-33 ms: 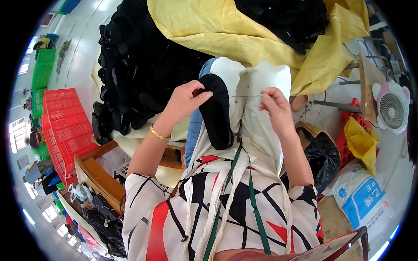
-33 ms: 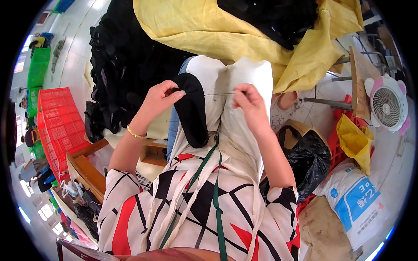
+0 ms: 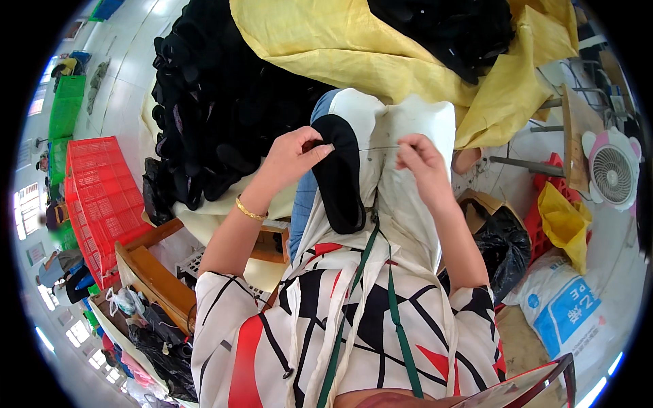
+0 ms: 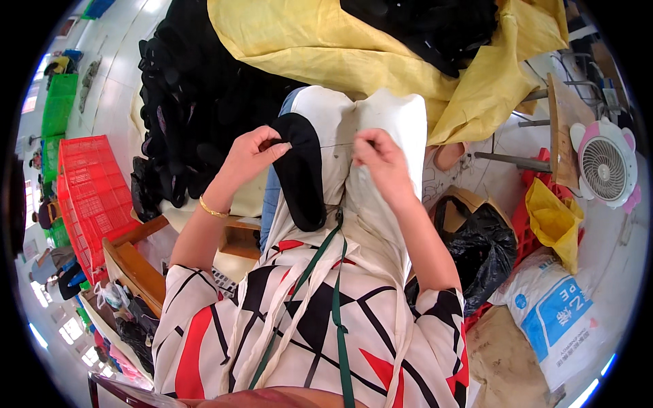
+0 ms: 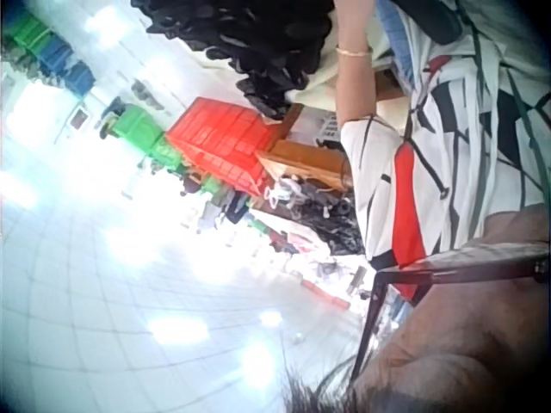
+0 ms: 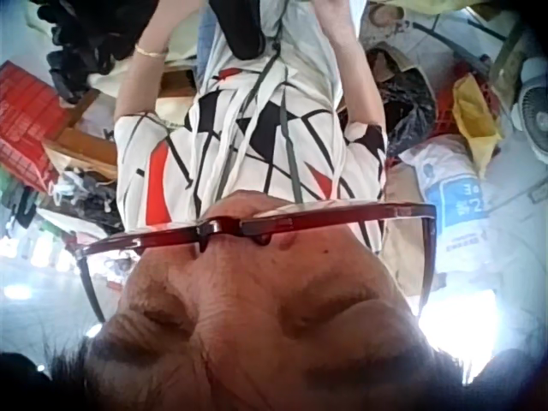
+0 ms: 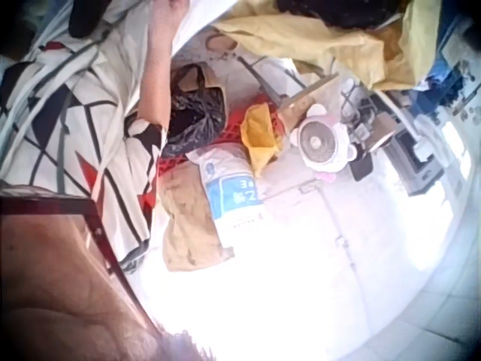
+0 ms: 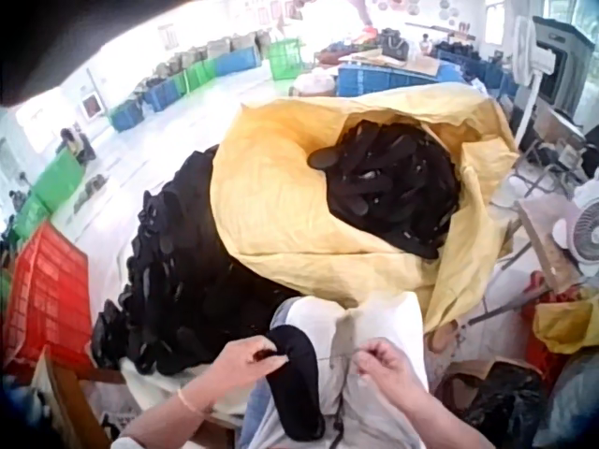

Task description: The person sits and sews a black sock using a needle and thread. They pull the thread tight to secure the stitches, then place the sock into a large yellow sack. The person repeats this process, picking up another sock from a pile and sewing it.

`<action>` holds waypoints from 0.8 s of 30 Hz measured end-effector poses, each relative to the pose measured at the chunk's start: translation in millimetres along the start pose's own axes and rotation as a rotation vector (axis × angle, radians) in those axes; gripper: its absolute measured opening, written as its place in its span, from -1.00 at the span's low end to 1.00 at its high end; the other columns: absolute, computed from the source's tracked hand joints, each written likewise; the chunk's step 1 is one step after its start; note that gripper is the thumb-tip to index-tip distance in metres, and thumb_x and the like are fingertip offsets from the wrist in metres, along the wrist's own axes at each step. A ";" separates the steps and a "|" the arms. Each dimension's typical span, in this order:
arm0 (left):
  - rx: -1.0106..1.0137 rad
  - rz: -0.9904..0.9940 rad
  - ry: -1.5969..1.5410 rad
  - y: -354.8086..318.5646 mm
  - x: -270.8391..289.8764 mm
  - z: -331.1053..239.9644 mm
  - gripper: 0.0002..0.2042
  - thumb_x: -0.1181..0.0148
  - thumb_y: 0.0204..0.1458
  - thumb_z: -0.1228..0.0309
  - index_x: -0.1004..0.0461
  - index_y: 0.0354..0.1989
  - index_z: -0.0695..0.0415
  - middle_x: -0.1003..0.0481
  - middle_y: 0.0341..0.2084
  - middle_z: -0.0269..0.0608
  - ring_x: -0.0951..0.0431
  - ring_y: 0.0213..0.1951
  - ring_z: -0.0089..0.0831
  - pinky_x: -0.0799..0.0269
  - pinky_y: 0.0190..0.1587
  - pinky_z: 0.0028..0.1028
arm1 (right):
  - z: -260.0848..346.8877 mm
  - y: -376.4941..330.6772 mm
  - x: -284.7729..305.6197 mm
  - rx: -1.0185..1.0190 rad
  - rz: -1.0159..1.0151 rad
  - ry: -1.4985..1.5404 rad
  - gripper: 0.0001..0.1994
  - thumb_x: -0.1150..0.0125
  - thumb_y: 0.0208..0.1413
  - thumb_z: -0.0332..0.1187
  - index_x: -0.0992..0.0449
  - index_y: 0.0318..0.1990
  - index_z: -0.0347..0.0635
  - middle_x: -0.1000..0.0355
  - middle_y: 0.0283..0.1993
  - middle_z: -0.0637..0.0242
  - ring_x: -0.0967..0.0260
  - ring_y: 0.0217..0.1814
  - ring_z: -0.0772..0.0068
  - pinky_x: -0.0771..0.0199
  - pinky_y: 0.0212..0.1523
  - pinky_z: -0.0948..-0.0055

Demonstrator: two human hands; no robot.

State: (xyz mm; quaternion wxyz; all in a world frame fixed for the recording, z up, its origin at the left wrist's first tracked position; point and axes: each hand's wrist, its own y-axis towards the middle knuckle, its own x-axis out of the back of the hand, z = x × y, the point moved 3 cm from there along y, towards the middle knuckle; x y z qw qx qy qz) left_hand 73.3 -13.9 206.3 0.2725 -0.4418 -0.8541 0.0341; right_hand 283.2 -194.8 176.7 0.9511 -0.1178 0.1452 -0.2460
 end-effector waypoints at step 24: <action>-0.511 -0.280 0.257 3.7 -26.7 5.3 -0.83 -0.36 -0.08 0.52 -0.54 -0.29 0.17 -0.51 -0.42 -0.15 -0.50 -0.40 -0.18 -0.42 -0.38 -0.33 | -11.6 28.0 -73.8 0.596 0.046 -0.830 -0.75 -0.37 -0.05 -0.51 -0.55 -0.16 -0.18 -0.36 -0.40 0.22 -0.33 -0.40 0.20 -0.36 -0.42 0.32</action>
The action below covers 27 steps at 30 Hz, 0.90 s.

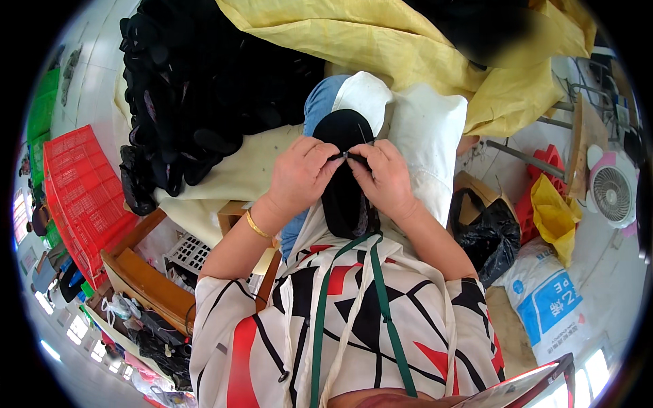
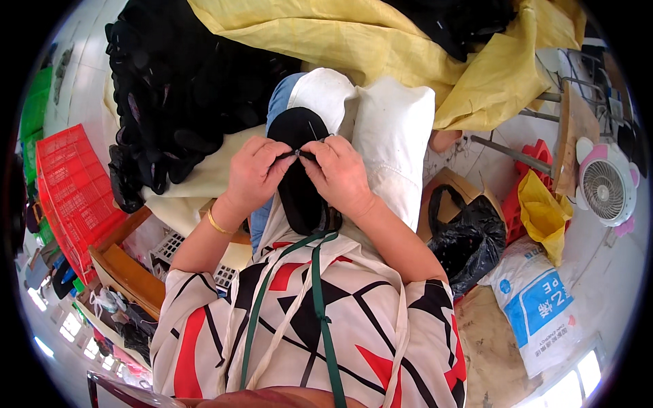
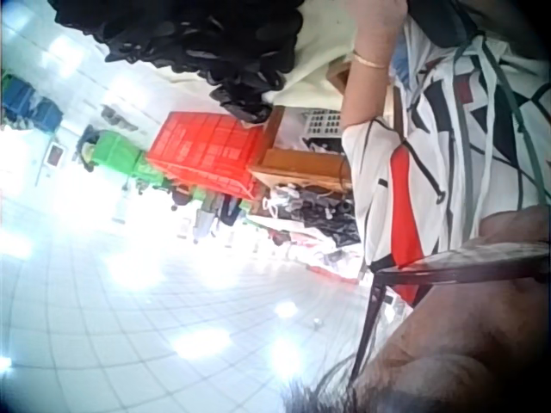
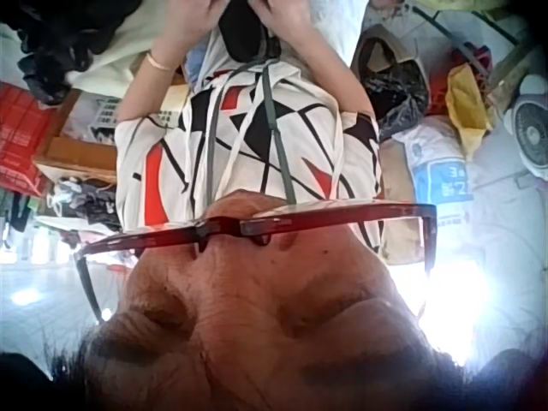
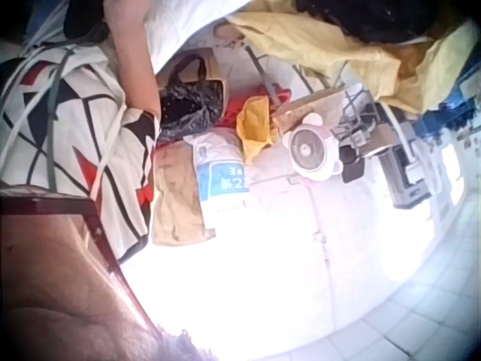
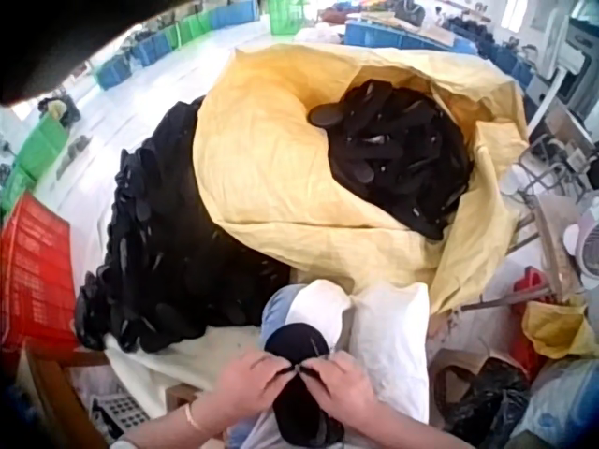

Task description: The person sits and sews a black sock using a needle and thread. They pull the thread tight to secure the stitches, then place the sock into a large yellow sack. The person repeats this process, picking up another sock from a pile and sewing it.

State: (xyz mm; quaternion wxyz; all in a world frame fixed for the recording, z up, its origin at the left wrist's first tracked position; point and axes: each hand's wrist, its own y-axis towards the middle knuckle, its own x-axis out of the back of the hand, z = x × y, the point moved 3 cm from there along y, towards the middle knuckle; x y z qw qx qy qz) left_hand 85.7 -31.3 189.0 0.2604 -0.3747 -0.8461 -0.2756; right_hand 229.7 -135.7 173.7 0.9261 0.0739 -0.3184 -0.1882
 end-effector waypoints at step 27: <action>0.441 0.108 -0.174 26.5 -12.2 7.7 -0.72 -0.20 0.12 0.23 -0.50 -0.45 0.23 -0.53 -0.53 0.02 -0.55 -0.43 -0.02 -0.44 -0.36 -0.22 | 1.2 1.0 49.1 -0.264 -0.365 0.170 -0.74 -0.14 0.28 -0.30 -0.47 -0.42 -0.26 -0.46 -0.39 0.23 -0.40 -0.39 0.30 -0.47 -0.25 0.43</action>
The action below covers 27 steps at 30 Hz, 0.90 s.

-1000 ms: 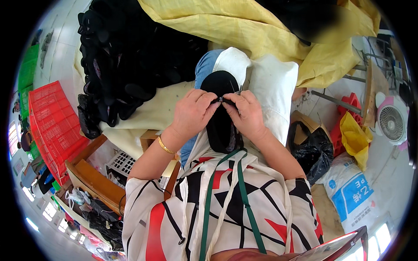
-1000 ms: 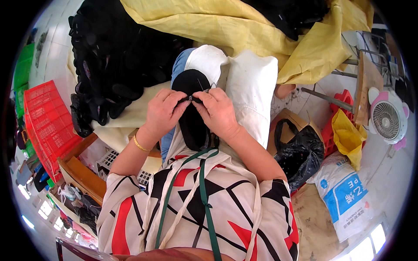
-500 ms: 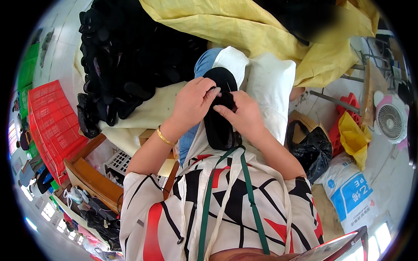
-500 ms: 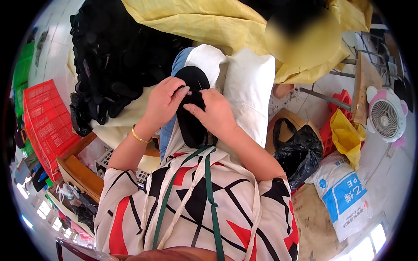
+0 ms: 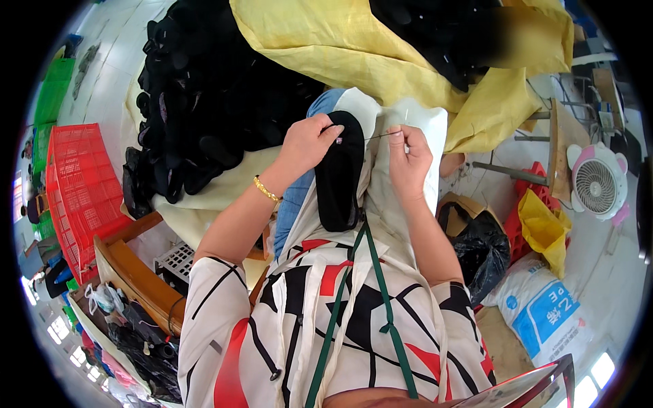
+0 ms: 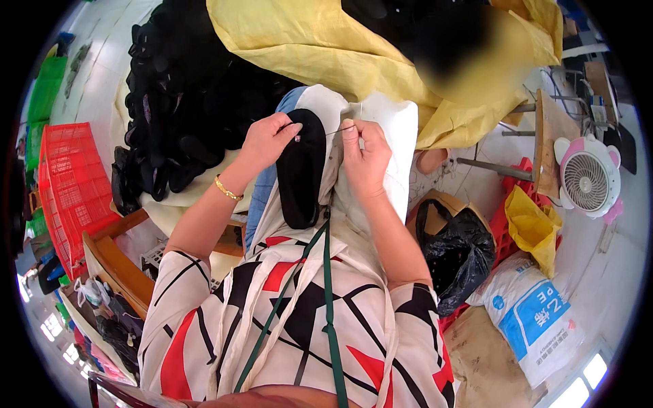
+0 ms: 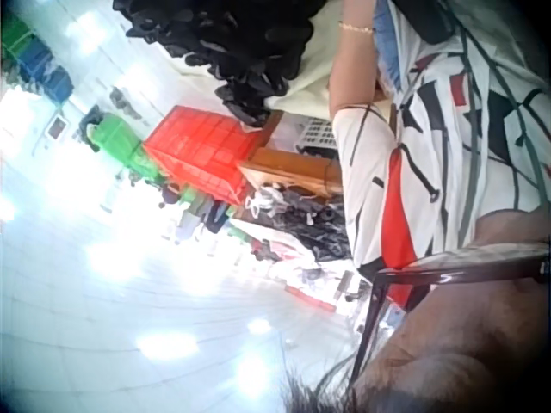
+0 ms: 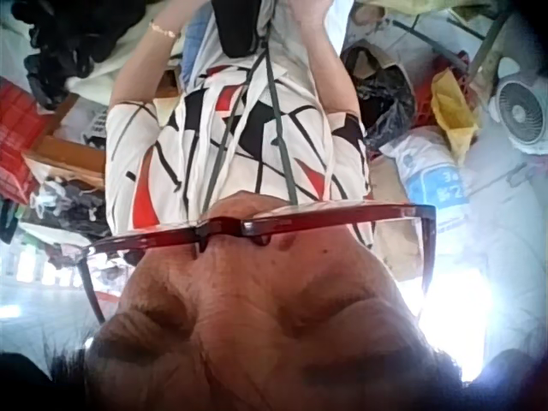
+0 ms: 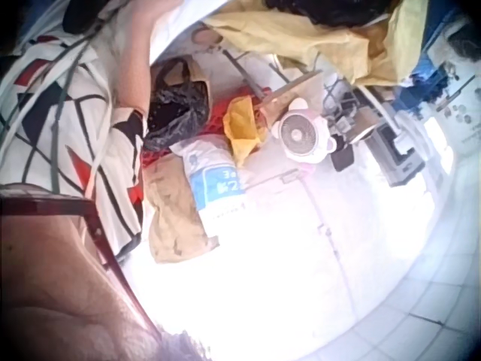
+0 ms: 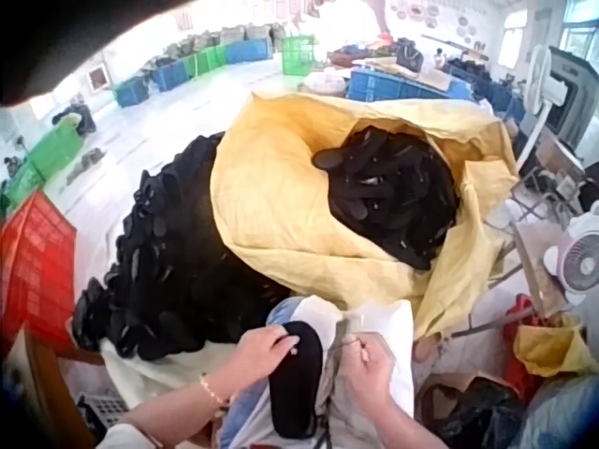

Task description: The person sits and sews a black sock using a needle and thread. They pull the thread tight to secure the stitches, then place the sock into a large yellow sack. The person repeats this process, picking up another sock from a pile and sewing it.

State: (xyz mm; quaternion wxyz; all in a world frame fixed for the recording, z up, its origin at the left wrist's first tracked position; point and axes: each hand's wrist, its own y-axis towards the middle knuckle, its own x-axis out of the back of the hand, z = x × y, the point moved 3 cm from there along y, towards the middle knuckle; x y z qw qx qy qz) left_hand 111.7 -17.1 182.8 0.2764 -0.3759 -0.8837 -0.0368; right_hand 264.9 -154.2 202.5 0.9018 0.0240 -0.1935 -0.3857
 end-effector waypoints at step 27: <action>-0.524 -0.089 0.308 -20.8 7.4 -20.6 -0.88 -0.23 0.03 0.42 -0.41 -0.30 0.08 -0.48 -0.47 -0.20 -0.53 -0.44 -0.16 -0.46 -0.43 -0.29 | 55.6 -67.9 -2.7 0.734 0.306 -0.080 -0.85 -0.29 -0.08 -0.51 -0.51 -0.30 -0.24 -0.37 -0.45 0.24 -0.40 -0.34 0.16 -0.54 -0.15 0.24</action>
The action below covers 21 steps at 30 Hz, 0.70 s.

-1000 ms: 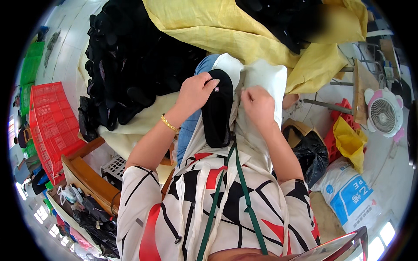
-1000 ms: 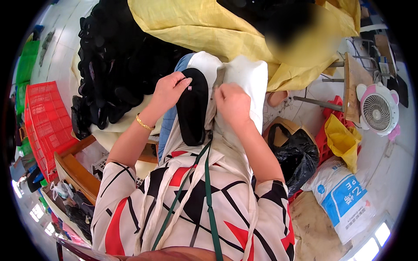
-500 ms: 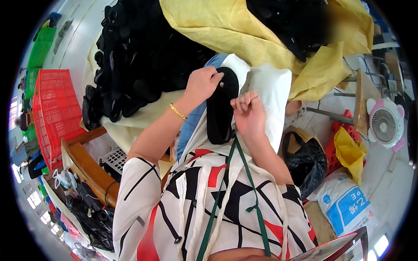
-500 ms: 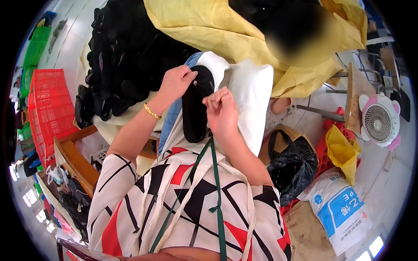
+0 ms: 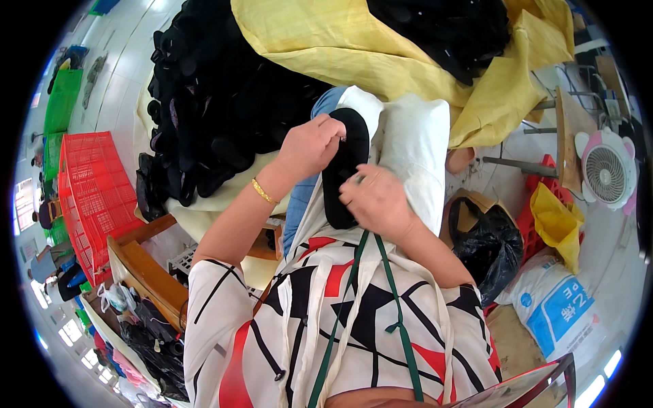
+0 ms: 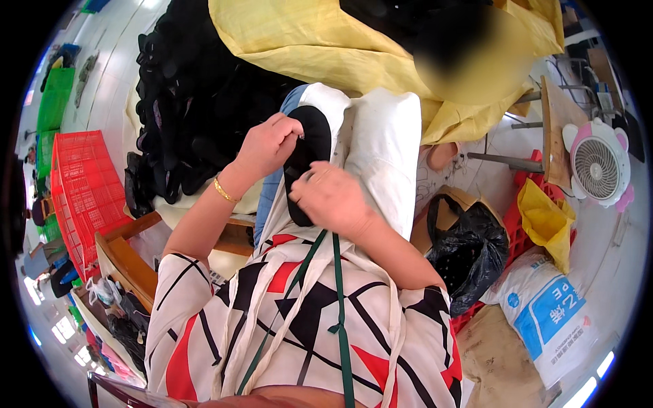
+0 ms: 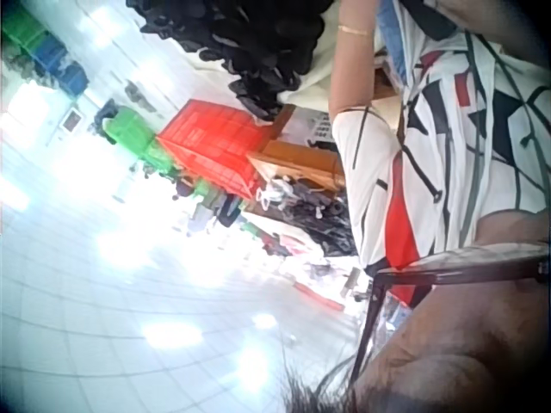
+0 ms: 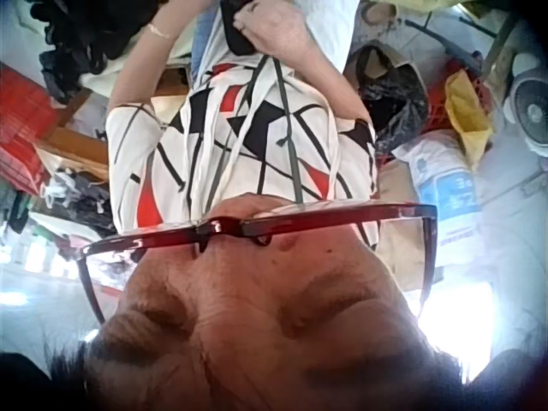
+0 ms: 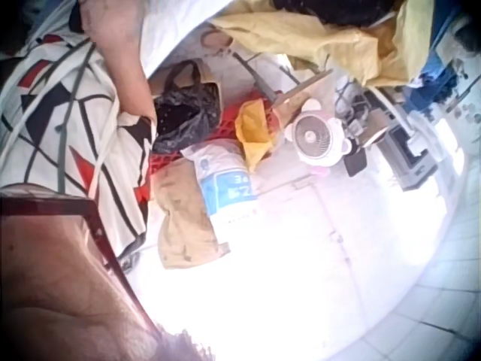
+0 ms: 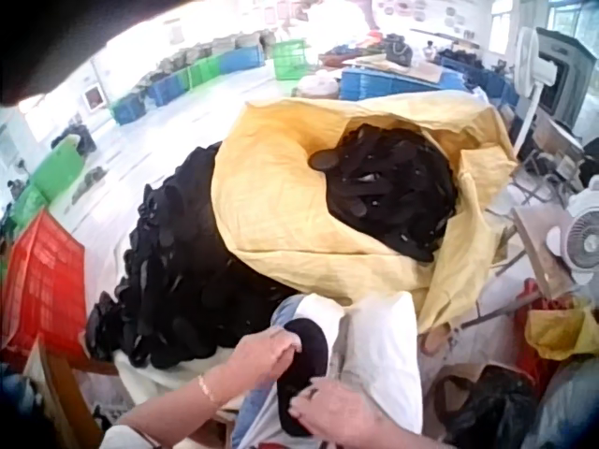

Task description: The person sits and sews a black sock using a needle and thread. They pull the thread tight to secure the stitches, then place the sock into a large yellow sack. The person repeats this process, picking up another sock from a pile and sewing it.

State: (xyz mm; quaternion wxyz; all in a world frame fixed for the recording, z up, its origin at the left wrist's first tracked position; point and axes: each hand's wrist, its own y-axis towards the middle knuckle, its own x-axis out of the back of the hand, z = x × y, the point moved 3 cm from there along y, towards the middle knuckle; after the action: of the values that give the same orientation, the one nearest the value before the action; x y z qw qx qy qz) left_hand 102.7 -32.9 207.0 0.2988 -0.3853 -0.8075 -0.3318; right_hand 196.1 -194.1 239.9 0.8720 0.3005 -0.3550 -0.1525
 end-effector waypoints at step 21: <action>0.735 0.024 -0.350 -1.8 -25.6 17.8 -0.73 -0.32 -0.09 0.34 -0.41 -0.55 0.30 -0.28 -0.74 -0.29 -0.22 -0.64 -0.58 -0.19 -0.56 -0.46 | -54.2 -30.4 -12.6 -1.265 0.062 0.873 -0.86 -0.13 0.29 -0.34 -0.44 -0.14 -0.21 -0.42 -0.49 0.47 -0.37 -0.50 0.68 -0.38 -0.49 0.61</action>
State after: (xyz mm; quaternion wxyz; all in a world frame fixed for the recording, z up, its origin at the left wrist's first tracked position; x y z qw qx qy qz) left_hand 110.6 -31.0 176.9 0.2785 -0.3130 -0.9064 0.0533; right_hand 224.2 -188.9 183.3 0.9428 -0.2325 0.1682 -0.1697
